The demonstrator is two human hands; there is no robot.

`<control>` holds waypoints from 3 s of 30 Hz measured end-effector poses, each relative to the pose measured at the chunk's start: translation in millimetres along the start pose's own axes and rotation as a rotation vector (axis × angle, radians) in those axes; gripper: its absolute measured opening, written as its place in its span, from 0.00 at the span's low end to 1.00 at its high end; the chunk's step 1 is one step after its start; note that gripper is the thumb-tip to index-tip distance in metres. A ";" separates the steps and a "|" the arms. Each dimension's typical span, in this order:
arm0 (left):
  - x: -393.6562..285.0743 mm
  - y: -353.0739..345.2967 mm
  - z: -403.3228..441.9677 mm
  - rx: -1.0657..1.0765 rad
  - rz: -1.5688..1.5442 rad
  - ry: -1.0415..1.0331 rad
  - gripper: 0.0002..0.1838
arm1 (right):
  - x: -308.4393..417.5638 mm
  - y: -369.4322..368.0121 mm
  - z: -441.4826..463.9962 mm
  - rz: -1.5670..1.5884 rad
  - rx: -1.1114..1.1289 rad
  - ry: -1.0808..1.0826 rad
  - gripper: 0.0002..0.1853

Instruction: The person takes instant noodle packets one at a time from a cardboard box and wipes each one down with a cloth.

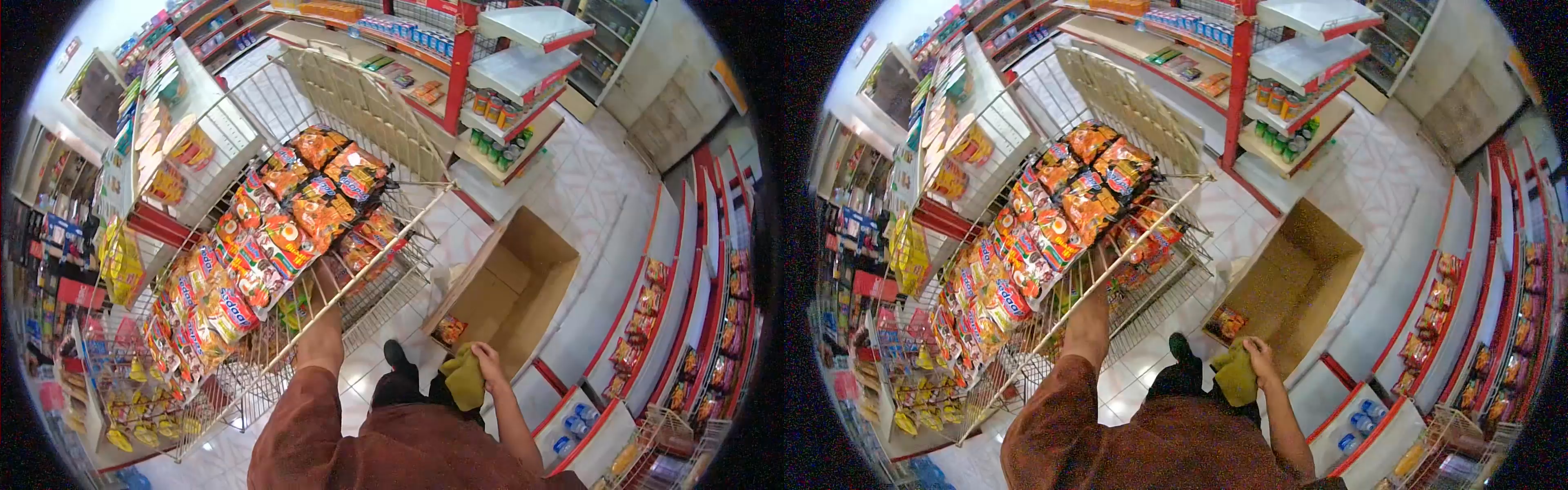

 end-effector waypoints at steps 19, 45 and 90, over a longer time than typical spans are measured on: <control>76.1 -102.4 122.9 -0.059 0.009 0.144 0.21 | -33.4 58.9 45.4 -0.024 -0.096 0.023 0.15; 256.5 -252.8 420.3 -0.366 0.046 0.165 0.31 | 58.4 103.7 109.7 -0.452 -0.180 0.060 0.25; -251.1 -91.7 -16.6 -0.113 -2.426 -0.101 0.21 | 135.4 66.9 -73.0 -0.676 0.254 0.722 0.30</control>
Point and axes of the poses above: each hand's wrist, its own z-axis towards the middle knuckle, its own y-axis out of the back of the hand, x = y × z, the point moved 9 cm from there along z, towards the middle knuckle, and after that the axes turned 8 degrees about -y, right-handed, at the moved point
